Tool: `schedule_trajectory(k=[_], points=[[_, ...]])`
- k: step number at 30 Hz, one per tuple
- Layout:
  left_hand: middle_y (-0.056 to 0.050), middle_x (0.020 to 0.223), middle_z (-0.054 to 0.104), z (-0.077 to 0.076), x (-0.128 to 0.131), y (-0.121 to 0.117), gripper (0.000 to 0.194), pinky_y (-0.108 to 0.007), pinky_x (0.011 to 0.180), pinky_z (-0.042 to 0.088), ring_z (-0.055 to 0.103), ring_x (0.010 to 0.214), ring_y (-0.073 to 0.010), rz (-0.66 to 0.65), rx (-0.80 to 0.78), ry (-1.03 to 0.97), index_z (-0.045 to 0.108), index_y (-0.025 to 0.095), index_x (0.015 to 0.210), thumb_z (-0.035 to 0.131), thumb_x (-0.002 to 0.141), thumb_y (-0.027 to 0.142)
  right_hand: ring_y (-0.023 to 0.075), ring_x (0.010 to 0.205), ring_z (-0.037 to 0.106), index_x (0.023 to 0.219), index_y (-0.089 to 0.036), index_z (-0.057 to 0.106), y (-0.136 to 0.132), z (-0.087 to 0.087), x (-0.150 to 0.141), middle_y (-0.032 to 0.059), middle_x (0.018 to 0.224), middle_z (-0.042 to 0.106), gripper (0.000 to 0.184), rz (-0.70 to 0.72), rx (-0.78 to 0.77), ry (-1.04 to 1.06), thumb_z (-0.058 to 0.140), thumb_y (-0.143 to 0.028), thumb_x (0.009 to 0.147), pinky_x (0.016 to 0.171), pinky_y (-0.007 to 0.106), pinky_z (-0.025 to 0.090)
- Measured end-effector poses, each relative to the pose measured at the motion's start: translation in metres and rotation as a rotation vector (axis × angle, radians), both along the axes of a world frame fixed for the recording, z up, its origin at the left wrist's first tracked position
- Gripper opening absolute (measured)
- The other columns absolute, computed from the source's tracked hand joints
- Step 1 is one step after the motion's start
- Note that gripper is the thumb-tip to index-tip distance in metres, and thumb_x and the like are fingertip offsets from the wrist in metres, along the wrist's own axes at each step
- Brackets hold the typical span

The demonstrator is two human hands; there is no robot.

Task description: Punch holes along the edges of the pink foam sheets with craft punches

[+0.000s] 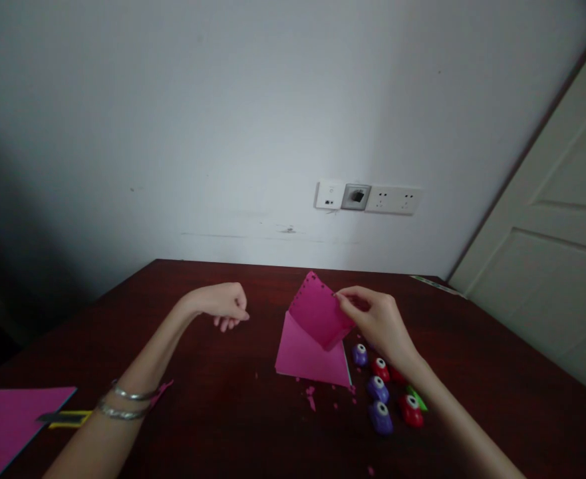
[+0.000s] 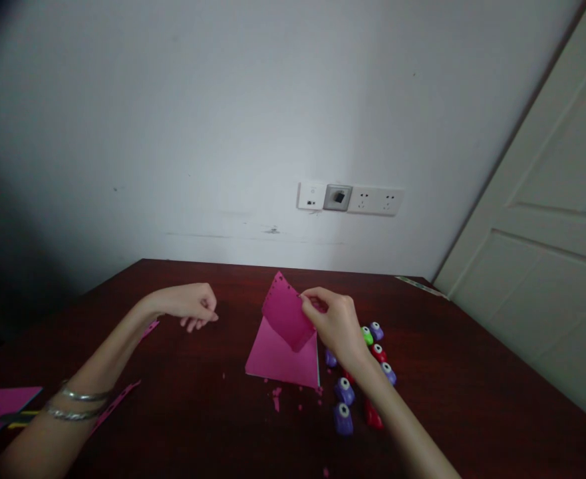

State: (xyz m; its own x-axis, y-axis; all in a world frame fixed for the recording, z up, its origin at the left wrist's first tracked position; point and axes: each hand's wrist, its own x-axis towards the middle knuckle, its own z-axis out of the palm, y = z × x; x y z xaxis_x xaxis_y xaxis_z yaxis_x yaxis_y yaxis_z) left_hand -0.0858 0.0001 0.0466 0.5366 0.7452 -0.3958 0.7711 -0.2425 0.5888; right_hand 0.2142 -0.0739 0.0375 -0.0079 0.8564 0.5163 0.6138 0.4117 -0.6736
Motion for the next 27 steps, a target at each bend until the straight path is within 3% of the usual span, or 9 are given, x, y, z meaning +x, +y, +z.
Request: schedule_trajectory(k=[3, 5, 8, 11, 13, 16, 21, 24, 27], points=[[-0.005, 0.044, 0.056, -0.015, -0.026, 0.021, 0.021, -0.022, 0.035, 0.037, 0.053, 0.038, -0.0165, 0.123, -0.098, 0.294, 0.055, 0.014, 0.047, 0.067, 0.058, 0.027, 0.0175, 0.062, 0.064, 0.077, -0.019, 0.068, -0.001, 0.004, 0.004, 0.0032, 0.071, 0.070, 0.017, -0.010, 0.056, -0.019, 0.052, -0.026, 0.077, 0.058, 0.027, 0.049], [-0.005, 0.047, 0.057, -0.020, -0.027, 0.027, 0.019, -0.024, 0.037, 0.038, 0.053, 0.040, -0.0172, 0.144, -0.095, 0.338, 0.058, 0.014, 0.052, 0.069, 0.056, 0.029, 0.0168, 0.062, 0.064, 0.078, -0.018, 0.067, -0.002, 0.003, 0.004, 0.0027, 0.072, 0.070, 0.016, -0.024, 0.124, -0.059, 0.052, -0.024, 0.078, 0.059, 0.027, 0.050], [-0.009, 0.073, 0.066, -0.016, 0.000, 0.016, 0.031, -0.024, 0.045, 0.043, 0.061, 0.059, -0.0193, 0.072, -0.050, 0.029, 0.064, 0.014, 0.085, 0.064, 0.068, 0.039, 0.0170, 0.069, 0.064, 0.086, -0.016, 0.065, -0.004, -0.002, 0.001, 0.0055, 0.079, 0.069, 0.017, -0.023, 0.307, -0.194, 0.049, -0.021, 0.082, 0.065, 0.029, 0.051], [-0.014, 0.105, 0.062, -0.012, 0.047, -0.012, 0.056, -0.028, 0.062, 0.049, 0.061, 0.091, -0.0236, -0.047, -0.201, -0.604, 0.047, 0.018, 0.123, 0.061, 0.075, 0.042, 0.0190, 0.079, 0.063, 0.094, -0.012, 0.062, -0.008, -0.009, -0.004, 0.0102, 0.086, 0.067, 0.018, 0.012, 0.509, -0.415, 0.046, -0.016, 0.086, 0.071, 0.031, 0.051], [-0.016, 0.113, 0.057, -0.016, 0.079, -0.031, 0.055, -0.032, 0.073, 0.049, 0.059, 0.097, -0.0231, -0.050, -0.299, -0.947, 0.045, 0.017, 0.125, 0.061, 0.077, 0.040, 0.0198, 0.083, 0.062, 0.095, -0.011, 0.061, -0.011, -0.014, -0.009, 0.0115, 0.089, 0.067, 0.017, 0.040, 0.613, -0.544, 0.047, -0.013, 0.086, 0.074, 0.031, 0.051], [-0.014, 0.103, 0.061, -0.031, 0.112, -0.048, 0.039, -0.032, 0.073, 0.049, 0.061, 0.088, -0.0199, 0.093, -0.401, -1.227, 0.055, 0.014, 0.109, 0.064, 0.077, 0.033, 0.0207, 0.085, 0.062, 0.093, -0.010, 0.062, -0.012, -0.021, -0.017, 0.0121, 0.091, 0.067, 0.015, 0.098, 0.691, -0.658, 0.049, -0.012, 0.085, 0.077, 0.032, 0.051], [-0.009, 0.083, 0.064, -0.050, 0.122, -0.050, 0.013, -0.023, 0.064, 0.049, 0.061, 0.070, -0.0128, 0.335, -0.392, -1.432, 0.061, 0.009, 0.085, 0.064, 0.075, 0.017, 0.0206, 0.084, 0.063, 0.093, -0.011, 0.062, -0.009, -0.027, -0.025, 0.0107, 0.089, 0.069, 0.015, 0.210, 0.677, -0.705, 0.050, -0.014, 0.085, 0.077, 0.034, 0.053], [-0.011, 0.086, 0.066, -0.049, 0.116, -0.043, 0.021, -0.024, 0.067, 0.050, 0.063, 0.072, -0.0142, 0.369, -0.345, -1.385, 0.061, 0.009, 0.094, 0.063, 0.073, 0.010, 0.0208, 0.089, 0.063, 0.099, -0.013, 0.061, -0.008, -0.025, -0.021, 0.0092, 0.093, 0.069, 0.019, 0.281, 0.638, -0.645, 0.053, -0.018, 0.084, 0.084, 0.038, 0.050], [-0.014, 0.092, 0.067, -0.051, 0.109, -0.033, 0.029, -0.030, 0.074, 0.050, 0.065, 0.079, -0.0185, 0.392, -0.351, -1.336, 0.057, 0.009, 0.105, 0.059, 0.076, 0.009, 0.0198, 0.093, 0.062, 0.104, -0.016, 0.060, -0.003, -0.022, -0.012, 0.0087, 0.098, 0.068, 0.022, 0.264, 0.497, -0.447, 0.052, -0.020, 0.084, 0.086, 0.036, 0.050]])
